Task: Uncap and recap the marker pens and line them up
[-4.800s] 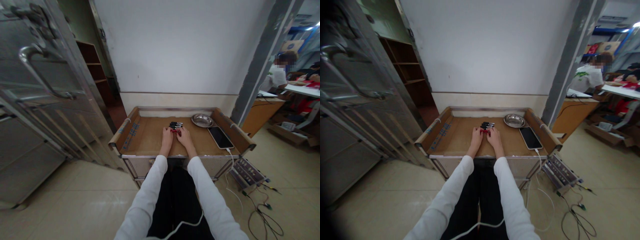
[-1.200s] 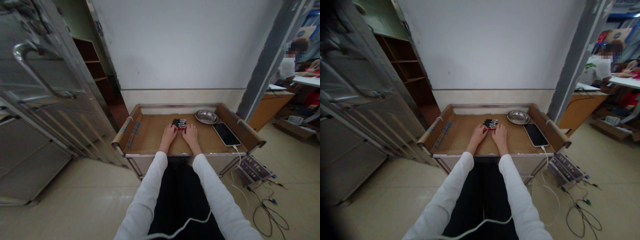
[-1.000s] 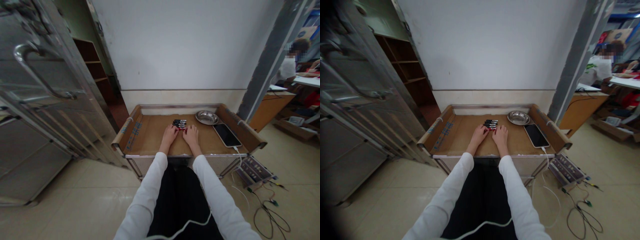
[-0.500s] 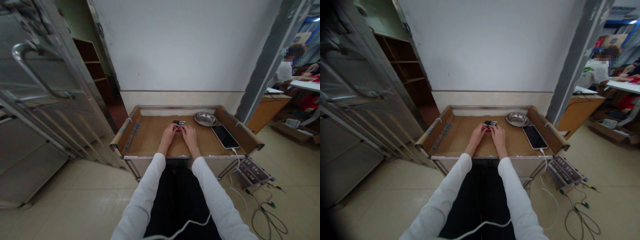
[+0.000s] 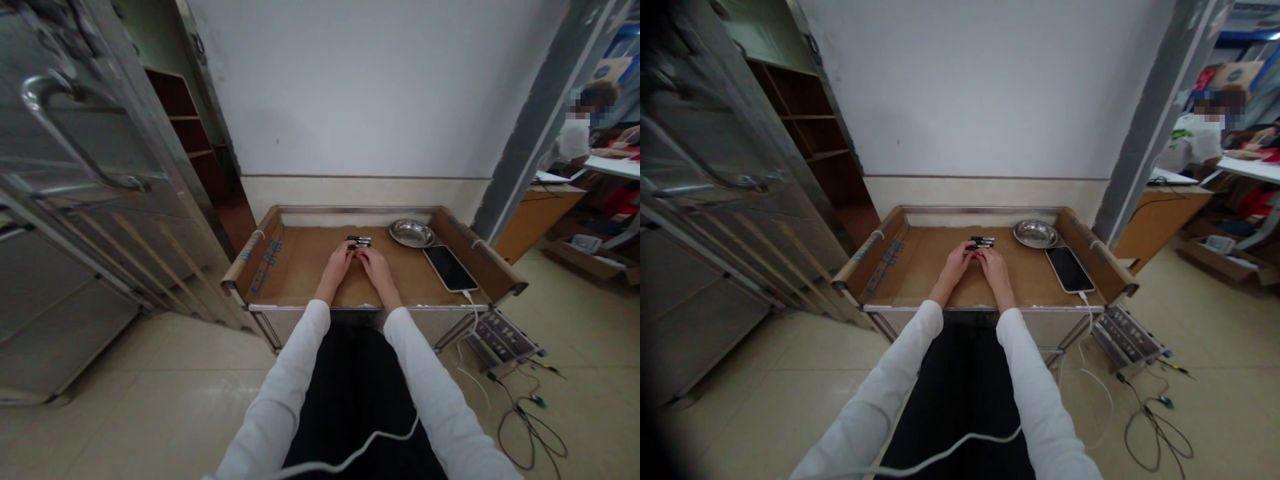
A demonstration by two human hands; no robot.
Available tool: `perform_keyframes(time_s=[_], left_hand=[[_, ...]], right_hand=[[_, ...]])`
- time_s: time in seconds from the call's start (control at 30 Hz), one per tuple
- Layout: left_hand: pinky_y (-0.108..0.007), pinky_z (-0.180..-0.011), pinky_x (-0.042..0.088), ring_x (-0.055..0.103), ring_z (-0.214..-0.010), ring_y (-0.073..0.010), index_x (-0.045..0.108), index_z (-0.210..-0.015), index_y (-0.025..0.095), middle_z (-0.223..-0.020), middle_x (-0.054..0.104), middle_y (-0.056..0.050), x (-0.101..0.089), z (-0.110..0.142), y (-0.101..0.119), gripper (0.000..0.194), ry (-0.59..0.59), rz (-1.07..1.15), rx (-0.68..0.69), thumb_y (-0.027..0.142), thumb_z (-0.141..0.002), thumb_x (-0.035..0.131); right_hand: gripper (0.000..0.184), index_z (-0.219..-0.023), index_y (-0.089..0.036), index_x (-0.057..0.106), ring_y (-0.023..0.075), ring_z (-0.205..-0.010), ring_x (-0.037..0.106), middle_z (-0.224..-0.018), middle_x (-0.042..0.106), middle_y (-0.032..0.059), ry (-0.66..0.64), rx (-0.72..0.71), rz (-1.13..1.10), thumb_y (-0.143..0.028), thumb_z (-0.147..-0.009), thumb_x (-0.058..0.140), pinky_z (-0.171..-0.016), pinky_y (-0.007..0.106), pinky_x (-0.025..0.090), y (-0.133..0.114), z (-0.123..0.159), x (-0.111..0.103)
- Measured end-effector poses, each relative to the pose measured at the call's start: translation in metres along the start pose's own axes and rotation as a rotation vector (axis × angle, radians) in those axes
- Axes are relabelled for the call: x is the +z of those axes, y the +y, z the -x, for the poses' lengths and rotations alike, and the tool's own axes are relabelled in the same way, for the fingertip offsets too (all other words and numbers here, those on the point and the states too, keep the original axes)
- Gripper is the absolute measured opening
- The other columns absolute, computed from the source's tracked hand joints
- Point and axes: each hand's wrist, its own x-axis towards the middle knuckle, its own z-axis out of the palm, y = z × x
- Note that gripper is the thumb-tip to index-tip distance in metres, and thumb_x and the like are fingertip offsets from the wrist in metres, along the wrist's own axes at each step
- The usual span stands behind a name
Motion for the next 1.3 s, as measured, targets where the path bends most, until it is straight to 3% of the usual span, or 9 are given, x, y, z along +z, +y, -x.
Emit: perform_keyframes(time_s=[0.23,0.43,0.63,0.87,1.0,1.17,1.3], left_hand=[[-0.033,-0.096,0.046,0.061,-0.105,-0.0175,0.055,-0.116,0.020,-0.117,0.064,-0.008,-0.002,0.000,0.003,0.030,-0.054,-0.207,-0.011,0.011,-0.092,0.039],[-0.038,-0.094,0.042,0.057,-0.104,-0.0213,0.063,-0.105,0.020,-0.108,0.066,-0.008,-0.001,0.000,0.005,0.019,-0.181,-0.428,0.032,0.022,-0.089,0.052],[-0.036,-0.092,0.040,0.055,-0.105,-0.0218,0.065,-0.102,0.023,-0.108,0.064,-0.007,0.000,0.003,0.003,0.018,-0.264,-0.424,0.038,0.028,-0.086,0.059],[-0.032,-0.089,0.041,0.057,-0.100,-0.0194,0.062,-0.106,0.020,-0.109,0.062,-0.007,-0.002,0.002,0.004,0.020,-0.146,-0.445,-0.009,0.026,-0.091,0.051],[-0.032,-0.090,0.041,0.057,-0.100,-0.0194,0.061,-0.106,0.021,-0.109,0.061,-0.007,-0.004,0.002,0.007,0.019,-0.143,-0.460,-0.021,0.026,-0.092,0.049],[-0.035,-0.091,0.041,0.057,-0.101,-0.0199,0.061,-0.106,0.021,-0.107,0.061,-0.007,-0.003,0.003,0.007,0.020,-0.102,-0.467,-0.039,0.027,-0.093,0.047],[-0.033,-0.090,0.044,0.059,-0.097,-0.0183,0.061,-0.105,0.021,-0.106,0.062,-0.006,-0.005,0.003,0.005,0.018,-0.089,-0.362,-0.018,0.025,-0.092,0.050]], right_hand=[[0.025,-0.099,-0.018,0.066,0.0203,-0.092,0.056,-0.099,0.064,0.0096,0.050,0.088,0.106,-0.024,-0.093,0.043,-0.086,0.032,0.041,-0.002,0.001,-0.005],[0.030,-0.101,-0.018,0.066,0.0198,-0.087,0.053,-0.095,0.061,0.0097,0.157,0.242,0.226,-0.028,-0.094,0.039,-0.079,0.029,0.038,-0.008,0.003,-0.013],[0.030,-0.100,-0.019,0.068,0.0186,-0.082,0.054,-0.093,0.063,0.0092,0.179,0.351,0.205,-0.026,-0.094,0.039,-0.076,0.028,0.036,-0.006,0.005,-0.013],[0.031,-0.100,-0.018,0.069,0.0179,-0.078,0.056,-0.091,0.064,0.0091,0.197,0.377,0.179,-0.023,-0.093,0.039,-0.074,0.027,0.037,-0.002,0.005,-0.012],[0.032,-0.100,-0.017,0.068,0.0180,-0.080,0.057,-0.092,0.064,0.0094,0.182,0.328,0.168,-0.023,-0.093,0.038,-0.076,0.027,0.039,-0.004,0.004,-0.012],[0.032,-0.101,-0.018,0.067,0.0185,-0.081,0.058,-0.096,0.064,0.0104,0.202,0.373,0.169,-0.025,-0.094,0.037,-0.078,0.030,0.040,-0.006,0.004,-0.014],[0.035,-0.107,-0.017,0.065,0.0197,-0.094,0.060,-0.103,0.066,0.0113,0.173,0.243,0.077,-0.020,-0.093,0.033,-0.086,0.032,0.043,-0.009,0.002,-0.016]])
